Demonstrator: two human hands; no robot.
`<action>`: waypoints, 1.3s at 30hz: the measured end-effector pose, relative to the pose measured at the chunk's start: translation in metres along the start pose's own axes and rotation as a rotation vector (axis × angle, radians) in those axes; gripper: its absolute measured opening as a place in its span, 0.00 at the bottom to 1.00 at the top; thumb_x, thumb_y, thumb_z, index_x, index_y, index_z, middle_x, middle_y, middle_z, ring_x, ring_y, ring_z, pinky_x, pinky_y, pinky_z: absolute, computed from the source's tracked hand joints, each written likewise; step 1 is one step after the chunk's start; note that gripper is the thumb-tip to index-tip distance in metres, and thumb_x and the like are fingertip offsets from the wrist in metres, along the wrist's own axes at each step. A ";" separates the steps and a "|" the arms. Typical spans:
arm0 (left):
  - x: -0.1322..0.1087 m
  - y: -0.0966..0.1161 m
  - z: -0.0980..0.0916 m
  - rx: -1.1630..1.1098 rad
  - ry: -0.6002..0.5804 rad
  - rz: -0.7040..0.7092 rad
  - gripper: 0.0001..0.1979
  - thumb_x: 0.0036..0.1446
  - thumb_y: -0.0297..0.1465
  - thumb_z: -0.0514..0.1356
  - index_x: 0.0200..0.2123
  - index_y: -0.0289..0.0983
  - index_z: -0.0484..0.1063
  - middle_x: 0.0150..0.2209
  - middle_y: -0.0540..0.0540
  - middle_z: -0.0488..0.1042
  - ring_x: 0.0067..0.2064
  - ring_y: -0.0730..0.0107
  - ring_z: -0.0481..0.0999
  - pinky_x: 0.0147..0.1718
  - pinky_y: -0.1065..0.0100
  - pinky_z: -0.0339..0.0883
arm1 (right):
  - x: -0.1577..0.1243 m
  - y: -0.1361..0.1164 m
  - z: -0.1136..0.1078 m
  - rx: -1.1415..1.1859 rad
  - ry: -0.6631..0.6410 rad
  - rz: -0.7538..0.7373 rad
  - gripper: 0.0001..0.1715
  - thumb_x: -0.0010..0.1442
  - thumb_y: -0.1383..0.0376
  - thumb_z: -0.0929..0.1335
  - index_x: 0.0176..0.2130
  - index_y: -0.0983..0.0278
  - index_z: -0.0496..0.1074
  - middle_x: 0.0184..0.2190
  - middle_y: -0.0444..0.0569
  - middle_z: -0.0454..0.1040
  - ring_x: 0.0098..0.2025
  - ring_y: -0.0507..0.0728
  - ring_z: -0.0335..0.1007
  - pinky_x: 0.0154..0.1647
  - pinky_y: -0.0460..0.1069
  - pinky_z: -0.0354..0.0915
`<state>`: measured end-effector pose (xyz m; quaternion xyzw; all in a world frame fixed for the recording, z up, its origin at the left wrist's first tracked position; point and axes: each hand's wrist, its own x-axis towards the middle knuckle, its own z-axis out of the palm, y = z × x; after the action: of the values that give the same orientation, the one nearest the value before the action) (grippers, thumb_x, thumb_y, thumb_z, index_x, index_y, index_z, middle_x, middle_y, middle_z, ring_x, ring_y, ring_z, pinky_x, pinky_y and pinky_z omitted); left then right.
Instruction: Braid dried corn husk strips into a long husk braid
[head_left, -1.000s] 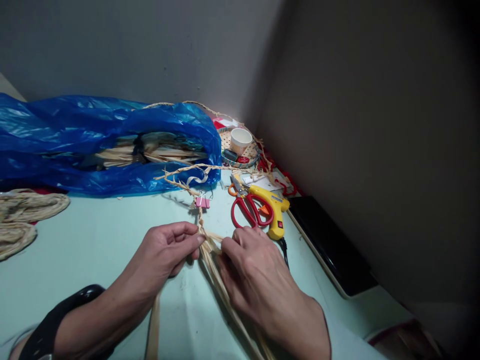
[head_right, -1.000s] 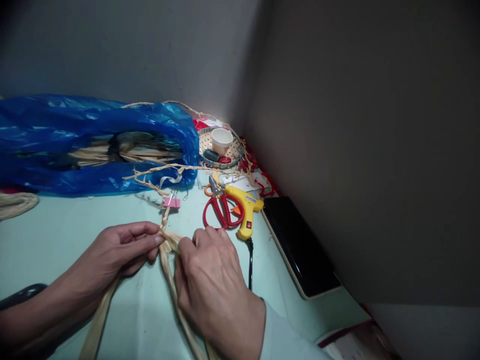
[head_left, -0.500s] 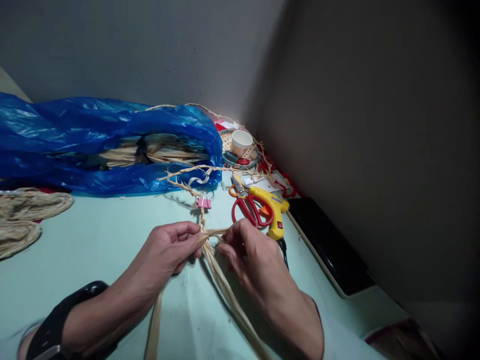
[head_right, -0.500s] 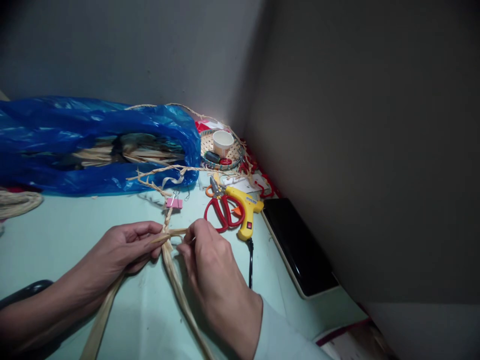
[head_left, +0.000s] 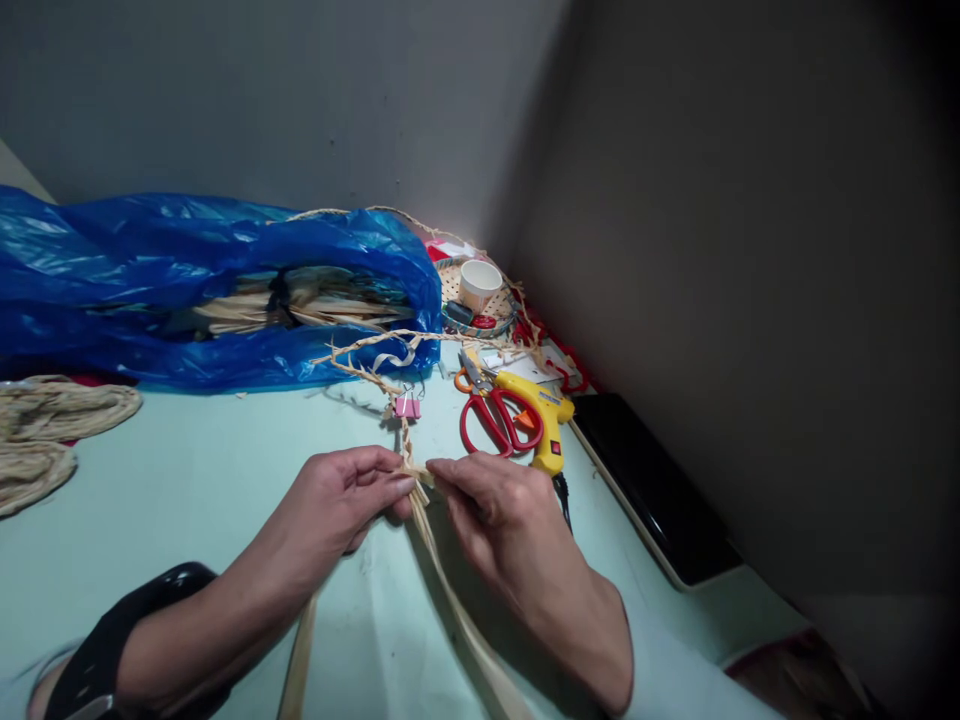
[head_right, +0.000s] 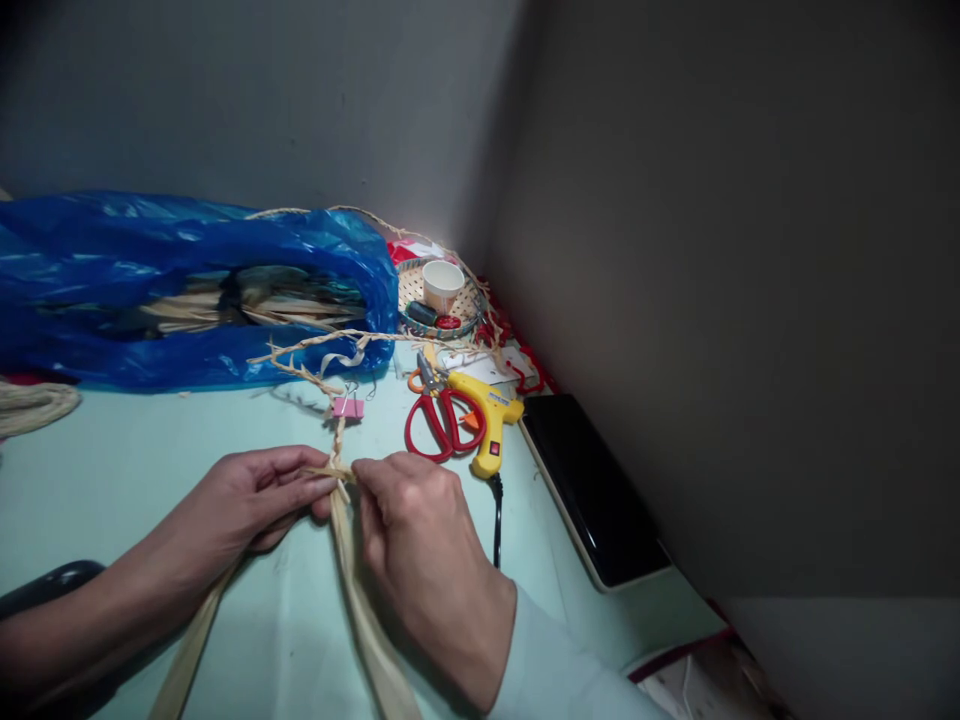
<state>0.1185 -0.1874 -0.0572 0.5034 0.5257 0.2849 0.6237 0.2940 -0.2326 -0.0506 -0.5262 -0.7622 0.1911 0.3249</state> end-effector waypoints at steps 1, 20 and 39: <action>0.000 0.000 0.001 0.014 0.005 0.000 0.17 0.44 0.41 0.69 0.31 0.34 0.75 0.22 0.52 0.74 0.16 0.83 0.53 0.15 0.75 0.42 | -0.001 -0.002 0.001 -0.039 -0.014 -0.001 0.12 0.65 0.74 0.64 0.36 0.66 0.77 0.31 0.50 0.78 0.32 0.55 0.72 0.34 0.47 0.63; -0.003 -0.002 0.003 0.043 0.067 0.081 0.07 0.46 0.33 0.65 0.26 0.36 0.77 0.17 0.54 0.73 0.20 0.78 0.62 0.21 0.75 0.51 | 0.012 -0.014 -0.012 -0.158 -0.237 -0.021 0.11 0.64 0.73 0.65 0.31 0.67 0.74 0.28 0.47 0.73 0.27 0.51 0.61 0.30 0.49 0.53; -0.007 -0.010 -0.004 -0.055 -0.041 0.066 0.15 0.55 0.42 0.65 0.37 0.35 0.77 0.15 0.58 0.61 0.20 0.77 0.52 0.21 0.71 0.41 | -0.019 -0.041 0.014 -0.040 -0.174 0.186 0.16 0.69 0.69 0.62 0.53 0.65 0.72 0.45 0.54 0.76 0.43 0.60 0.73 0.42 0.52 0.64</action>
<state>0.1109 -0.1960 -0.0635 0.5089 0.4876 0.3095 0.6384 0.2609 -0.2646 -0.0400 -0.5825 -0.7390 0.2502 0.2281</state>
